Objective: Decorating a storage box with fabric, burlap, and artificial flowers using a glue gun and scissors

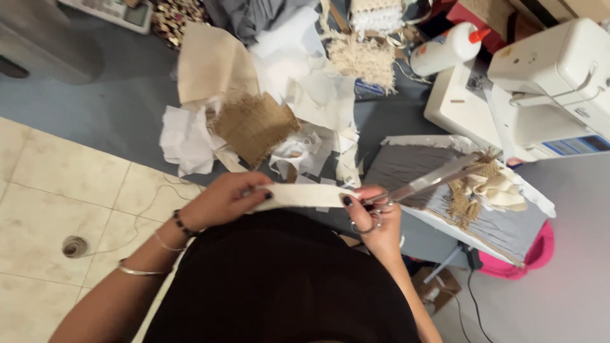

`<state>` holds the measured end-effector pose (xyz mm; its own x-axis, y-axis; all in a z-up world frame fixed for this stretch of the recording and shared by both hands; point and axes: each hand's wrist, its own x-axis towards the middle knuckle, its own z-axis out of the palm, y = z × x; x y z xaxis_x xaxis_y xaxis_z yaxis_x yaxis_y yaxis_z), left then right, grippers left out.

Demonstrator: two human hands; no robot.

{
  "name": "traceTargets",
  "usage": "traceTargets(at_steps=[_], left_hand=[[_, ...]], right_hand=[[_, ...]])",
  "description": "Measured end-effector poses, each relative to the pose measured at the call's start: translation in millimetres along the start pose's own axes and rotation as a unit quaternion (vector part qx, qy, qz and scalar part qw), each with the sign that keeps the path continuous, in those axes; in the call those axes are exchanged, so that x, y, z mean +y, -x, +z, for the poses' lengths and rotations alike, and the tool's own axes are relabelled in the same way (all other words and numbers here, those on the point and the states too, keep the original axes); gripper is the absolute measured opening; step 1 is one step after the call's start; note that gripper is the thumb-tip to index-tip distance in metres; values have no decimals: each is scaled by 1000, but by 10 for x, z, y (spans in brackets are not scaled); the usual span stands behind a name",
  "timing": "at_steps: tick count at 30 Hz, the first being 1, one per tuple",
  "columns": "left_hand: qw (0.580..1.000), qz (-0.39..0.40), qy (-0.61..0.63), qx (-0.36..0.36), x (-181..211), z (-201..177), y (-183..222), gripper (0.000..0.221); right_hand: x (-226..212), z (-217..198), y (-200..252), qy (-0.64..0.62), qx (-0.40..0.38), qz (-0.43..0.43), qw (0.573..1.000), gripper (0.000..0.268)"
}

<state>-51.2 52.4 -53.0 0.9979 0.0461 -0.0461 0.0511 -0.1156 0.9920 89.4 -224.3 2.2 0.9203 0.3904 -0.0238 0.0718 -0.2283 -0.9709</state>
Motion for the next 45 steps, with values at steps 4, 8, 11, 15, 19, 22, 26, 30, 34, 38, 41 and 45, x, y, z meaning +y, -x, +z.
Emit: traceTargets(at_steps=[4, 8, 11, 15, 19, 22, 26, 30, 34, 38, 41, 45], left_hand=[[1000, -19, 7, -3, -92, -124, 60, 23], [992, -96, -50, 66, 85, -353, 42, 9], [983, -85, -125, 106, 350, -521, -18, 10], [881, 99, -432, 167, 329, -570, -232, 10], [933, -8, -330, 142, 483, -118, -247, 8], [980, -151, -21, -126, 602, 179, -295, 46], [958, -148, 194, -154, 541, 399, -379, 66], [957, -175, 228, 38, 630, 490, -412, 48], [971, -168, 148, 88, 641, 400, -305, 48], [990, -84, 40, 107, 537, 378, -271, 45], [989, -2, 27, 142, 527, 302, -274, 41], [975, 117, 54, 181, 644, 266, -298, 43]], right_hand=[[140, -95, 0, 19, -37, 22, 999, 13], [-167, -68, -32, 17, -123, 64, 990, 8], [-341, -15, -64, -2, -156, 88, 984, 6], [-317, -2, -81, 21, -180, 78, 980, 6], [-388, 93, -99, 1, -146, 137, 980, 13], [-335, 113, -60, 13, -108, 139, 984, 13], [-346, 120, -18, -46, -90, 146, 984, 13], [-297, 130, 28, -44, -129, 119, 983, 14], [-439, 148, 55, -101, -153, 130, 974, 10], [-392, 144, 91, -88, -169, 145, 971, 9], [-110, 156, 126, -92, -171, 106, 975, 14], [141, 108, 125, -77, -153, 61, 983, 21]])
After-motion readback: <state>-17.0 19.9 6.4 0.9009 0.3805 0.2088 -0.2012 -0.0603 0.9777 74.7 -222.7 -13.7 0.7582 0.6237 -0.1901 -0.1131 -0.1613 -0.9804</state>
